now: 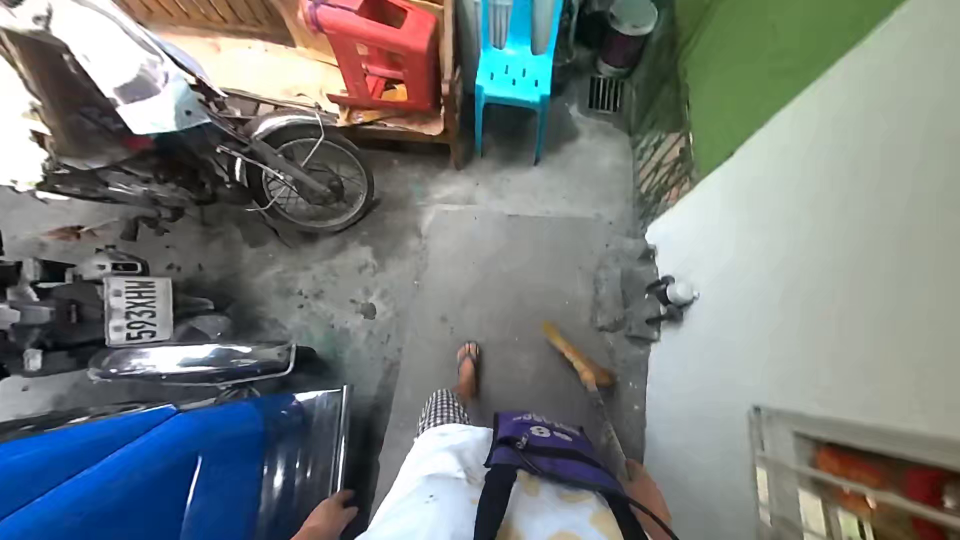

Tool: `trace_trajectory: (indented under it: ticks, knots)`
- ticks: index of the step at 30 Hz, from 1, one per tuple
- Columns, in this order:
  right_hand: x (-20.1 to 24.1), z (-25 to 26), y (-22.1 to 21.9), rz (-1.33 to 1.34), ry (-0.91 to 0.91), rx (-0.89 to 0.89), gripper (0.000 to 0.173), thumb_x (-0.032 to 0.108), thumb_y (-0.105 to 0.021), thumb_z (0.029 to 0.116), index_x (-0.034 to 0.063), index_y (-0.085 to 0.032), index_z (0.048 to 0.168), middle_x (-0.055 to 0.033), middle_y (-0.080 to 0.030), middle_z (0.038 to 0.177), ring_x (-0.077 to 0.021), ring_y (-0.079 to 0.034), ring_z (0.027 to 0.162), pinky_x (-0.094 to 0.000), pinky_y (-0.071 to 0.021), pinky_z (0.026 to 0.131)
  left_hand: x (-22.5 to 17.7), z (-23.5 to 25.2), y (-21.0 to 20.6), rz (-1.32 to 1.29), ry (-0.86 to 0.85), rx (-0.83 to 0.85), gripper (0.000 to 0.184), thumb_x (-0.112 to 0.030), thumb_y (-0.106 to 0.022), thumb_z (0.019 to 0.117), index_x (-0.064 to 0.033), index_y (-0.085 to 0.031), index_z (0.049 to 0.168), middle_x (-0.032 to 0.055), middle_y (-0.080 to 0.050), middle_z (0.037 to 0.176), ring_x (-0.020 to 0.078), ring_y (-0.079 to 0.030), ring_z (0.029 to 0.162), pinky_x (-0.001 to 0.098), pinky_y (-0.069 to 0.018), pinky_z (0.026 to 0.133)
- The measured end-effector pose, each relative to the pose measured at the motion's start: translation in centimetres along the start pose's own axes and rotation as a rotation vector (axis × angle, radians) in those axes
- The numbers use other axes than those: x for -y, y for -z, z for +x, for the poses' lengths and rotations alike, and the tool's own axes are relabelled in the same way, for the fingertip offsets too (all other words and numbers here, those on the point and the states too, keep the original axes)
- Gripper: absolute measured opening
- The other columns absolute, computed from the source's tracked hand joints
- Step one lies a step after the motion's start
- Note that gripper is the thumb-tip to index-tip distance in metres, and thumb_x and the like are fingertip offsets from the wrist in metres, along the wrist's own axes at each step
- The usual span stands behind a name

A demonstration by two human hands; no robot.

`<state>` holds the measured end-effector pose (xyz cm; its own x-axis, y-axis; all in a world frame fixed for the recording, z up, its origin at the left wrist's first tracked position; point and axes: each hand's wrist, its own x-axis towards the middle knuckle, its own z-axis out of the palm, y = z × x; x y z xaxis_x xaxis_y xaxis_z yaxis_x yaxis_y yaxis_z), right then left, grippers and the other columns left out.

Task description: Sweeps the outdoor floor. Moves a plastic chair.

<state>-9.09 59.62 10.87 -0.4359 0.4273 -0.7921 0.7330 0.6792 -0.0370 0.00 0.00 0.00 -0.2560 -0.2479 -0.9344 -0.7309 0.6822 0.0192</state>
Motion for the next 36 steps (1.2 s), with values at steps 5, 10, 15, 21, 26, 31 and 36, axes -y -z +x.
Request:
trace_trajectory:
  ticks: [5,10,15,21,26,31,36]
  knots:
    - [15.9,7.5,8.0,0.362,0.052,0.001,0.050,0.029,-0.057,0.1068,0.0045,-0.047,0.149,-0.0187,-0.066,0.096,-0.0248,-0.063,0.070,-0.0425,-0.0551,0.066,-6.3,7.6,4.6,-0.036,0.009,0.011,0.054,-0.035,-0.071,0.0918,-0.0142,-0.061,0.141,0.0188,-0.065,0.133,0.0391,-0.060,0.127,0.0630,-0.0450,0.107]
    - [31.7,11.0,17.4,0.393,0.112,-0.026,0.054,0.021,-0.056,0.1064,0.0050,-0.040,0.155,-0.0214,-0.066,0.110,-0.0243,-0.064,0.076,-0.0423,-0.0551,0.071,-27.4,9.2,18.6,-0.213,-0.219,-0.031,0.052,-0.024,-0.063,0.1011,-0.0080,-0.051,0.149,0.0258,-0.060,0.137,0.0442,-0.058,0.126,0.0631,-0.0443,0.107]
    - [38.8,18.3,23.1,0.568,0.106,-0.056,0.055,0.020,-0.058,0.1055,0.0125,-0.038,0.157,-0.0124,-0.060,0.084,-0.0168,-0.053,0.054,-0.0338,-0.0478,0.049,-44.5,10.4,29.1,-0.134,-0.393,0.046,0.053,-0.031,-0.055,0.1057,-0.0156,-0.044,0.155,0.0205,-0.051,0.150,0.0405,-0.051,0.137,0.0617,-0.0390,0.113]
    - [46.3,32.9,33.3,0.596,0.054,-0.154,0.055,0.022,-0.054,0.1079,0.0101,-0.033,0.158,-0.0138,-0.060,0.089,-0.0169,-0.055,0.056,-0.0341,-0.0504,0.052,-57.0,12.1,30.8,-0.022,-0.328,0.253,0.050,-0.026,-0.053,0.1058,-0.0116,-0.045,0.153,0.0223,-0.055,0.146,0.0392,-0.052,0.136,0.0602,-0.0381,0.114]
    - [55.3,50.0,41.0,0.468,-0.017,-0.138,0.045,0.027,-0.045,0.1104,0.0027,-0.041,0.148,-0.0128,-0.057,0.091,-0.0177,-0.056,0.064,-0.0365,-0.0528,0.061,-68.0,11.6,31.0,0.138,-0.128,0.142,0.052,-0.018,-0.050,0.1063,-0.0239,-0.040,0.157,0.0206,-0.020,0.168,0.0583,-0.023,0.147,0.0752,-0.0342,0.108]
    - [66.7,60.4,40.6,0.363,-0.156,0.046,0.039,0.033,-0.048,0.1086,0.0060,-0.050,0.137,-0.0058,-0.055,0.085,-0.0142,-0.053,0.064,-0.0322,-0.0479,0.058,-76.2,12.0,32.1,0.233,-0.085,0.164,0.058,-0.048,-0.054,0.1010,-0.0359,-0.040,0.156,0.0083,-0.012,0.172,0.0517,-0.010,0.153,0.0778,-0.0352,0.103]
    - [81.7,61.9,30.7,-0.149,0.167,0.502,0.050,0.023,-0.052,0.1070,0.0020,-0.042,0.151,-0.0212,-0.065,0.118,-0.0249,-0.067,0.094,-0.0409,-0.0553,0.088,-77.3,16.6,30.3,0.250,-0.075,0.184,0.058,-0.064,-0.052,0.0953,-0.0454,-0.048,0.150,0.0023,-0.014,0.172,0.0484,-0.011,0.155,0.0773,-0.0342,0.104]
